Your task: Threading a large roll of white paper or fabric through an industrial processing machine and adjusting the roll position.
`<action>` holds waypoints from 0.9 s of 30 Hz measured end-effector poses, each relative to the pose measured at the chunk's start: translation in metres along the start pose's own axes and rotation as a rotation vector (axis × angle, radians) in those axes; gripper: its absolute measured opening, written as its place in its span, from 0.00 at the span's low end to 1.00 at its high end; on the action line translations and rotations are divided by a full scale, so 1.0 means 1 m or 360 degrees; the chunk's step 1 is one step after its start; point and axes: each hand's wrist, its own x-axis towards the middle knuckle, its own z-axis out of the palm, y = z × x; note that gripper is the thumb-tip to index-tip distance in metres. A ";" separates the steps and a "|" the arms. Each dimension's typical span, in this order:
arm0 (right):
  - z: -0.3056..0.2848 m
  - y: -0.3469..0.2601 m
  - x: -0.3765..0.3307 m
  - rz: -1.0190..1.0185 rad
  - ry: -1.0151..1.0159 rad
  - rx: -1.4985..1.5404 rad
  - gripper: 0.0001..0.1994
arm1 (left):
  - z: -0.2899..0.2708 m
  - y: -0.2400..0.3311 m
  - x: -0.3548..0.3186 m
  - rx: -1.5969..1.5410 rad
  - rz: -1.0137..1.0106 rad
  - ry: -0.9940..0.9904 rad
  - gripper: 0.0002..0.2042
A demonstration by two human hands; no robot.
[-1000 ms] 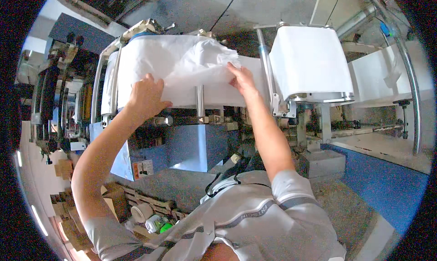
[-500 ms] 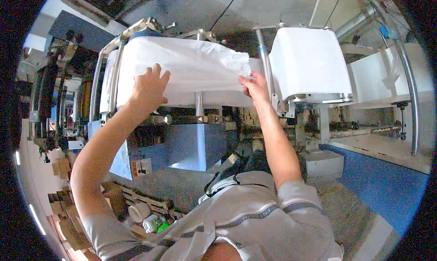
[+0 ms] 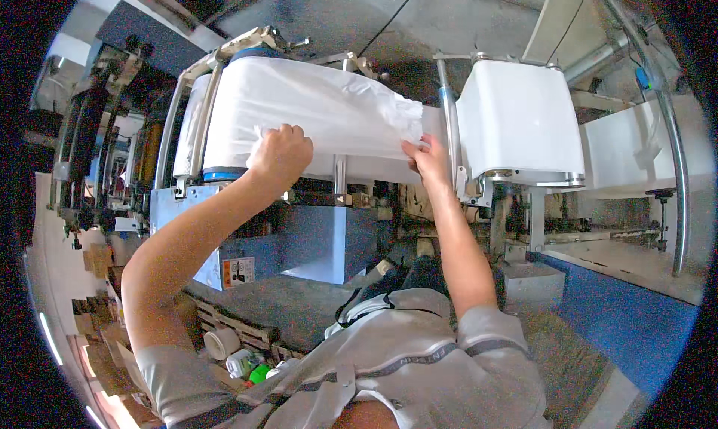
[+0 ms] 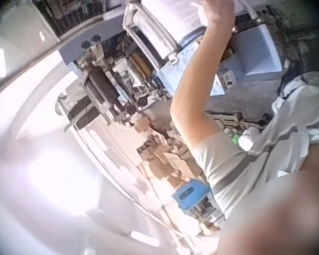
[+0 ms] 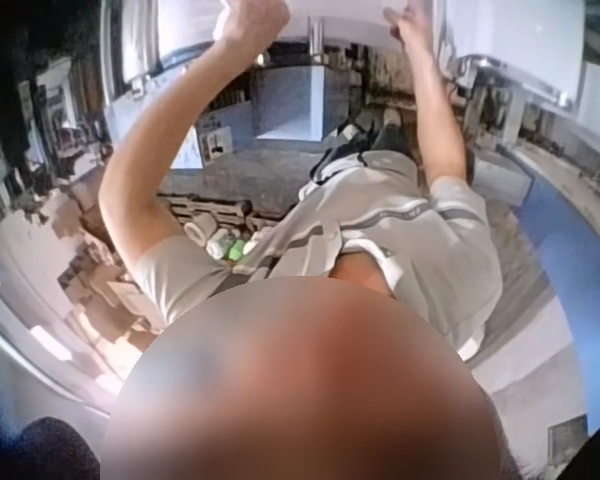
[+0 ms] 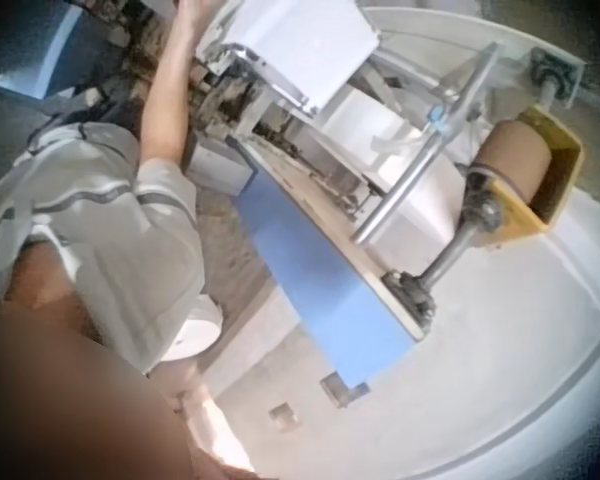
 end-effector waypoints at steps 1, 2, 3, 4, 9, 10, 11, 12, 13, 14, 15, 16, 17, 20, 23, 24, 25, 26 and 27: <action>-0.002 0.000 0.000 -0.0003 -0.0004 -0.0004 0.29 | -0.002 0.001 0.001 -0.0073 -0.0020 0.0016 0.04; -0.005 -0.001 0.000 -0.0285 0.0209 -0.0368 0.28 | -0.004 0.002 0.002 -0.0076 -0.0024 0.0020 0.04; -0.001 -0.004 -0.004 -0.0568 0.0403 -0.0723 0.27 | -0.004 0.001 0.001 -0.0084 -0.0016 0.0038 0.04; 0.011 -0.015 -0.016 -0.0572 0.0380 -0.0722 0.27 | -0.002 -0.001 -0.001 -0.0095 -0.0011 0.0054 0.03; 0.086 -0.075 -0.088 -0.1743 -0.0257 -0.1326 0.27 | -0.002 -0.003 -0.005 -0.0118 0.0050 0.0024 0.04; 0.100 -0.077 -0.094 -0.1729 -0.0433 -0.1361 0.27 | -0.002 -0.004 -0.003 -0.0148 0.0063 0.0011 0.04; 0.112 -0.069 -0.088 -0.1768 -0.0496 -0.1402 0.26 | -0.002 -0.002 -0.003 -0.0146 0.0066 0.0017 0.04; 0.123 -0.064 -0.082 -0.1816 -0.0570 -0.1436 0.26 | -0.003 -0.002 -0.004 -0.0153 0.0045 0.0047 0.03; 0.128 -0.061 -0.081 -0.1890 -0.0580 -0.1387 0.18 | -0.003 -0.003 -0.006 -0.0160 0.0021 0.0075 0.03; 0.130 -0.058 -0.077 -0.1900 -0.0593 -0.1381 0.18 | -0.002 -0.004 -0.006 -0.0156 0.0006 0.0072 0.03; 0.131 -0.055 -0.073 -0.1858 -0.0640 -0.1469 0.13 | -0.005 -0.004 -0.005 -0.0186 -0.0011 0.0066 0.03; 0.131 -0.053 -0.071 -0.1816 -0.0690 -0.1556 0.09 | -0.007 -0.004 -0.005 -0.0216 -0.0031 0.0058 0.03; 0.130 -0.049 -0.071 -0.1829 -0.0651 -0.1538 0.03 | -0.008 -0.007 -0.006 -0.0223 -0.0053 0.0047 0.03; 0.125 -0.042 -0.065 -0.1893 -0.0581 -0.1429 0.03 | -0.024 -0.020 -0.018 -0.0445 -0.0176 0.0133 0.04; 0.134 -0.044 -0.071 -0.1842 -0.0580 -0.1493 0.03 | -0.041 -0.051 -0.041 -0.0654 -0.0443 0.0219 0.05; 0.134 -0.044 -0.072 -0.1772 -0.0600 -0.1556 0.02 | -0.038 -0.061 -0.047 -0.0659 -0.0466 0.0286 0.04; 0.132 -0.044 -0.073 -0.1813 -0.0631 -0.1557 0.03 | -0.035 -0.070 -0.051 -0.0661 -0.0488 0.0354 0.03; 0.131 -0.043 -0.071 -0.1827 -0.0655 -0.1548 0.03 | -0.032 -0.078 -0.049 -0.0635 -0.0574 0.0231 0.05; 0.123 -0.041 -0.068 -0.1873 -0.0633 -0.1540 0.03 | -0.028 -0.082 -0.043 -0.0644 -0.0582 0.0236 0.05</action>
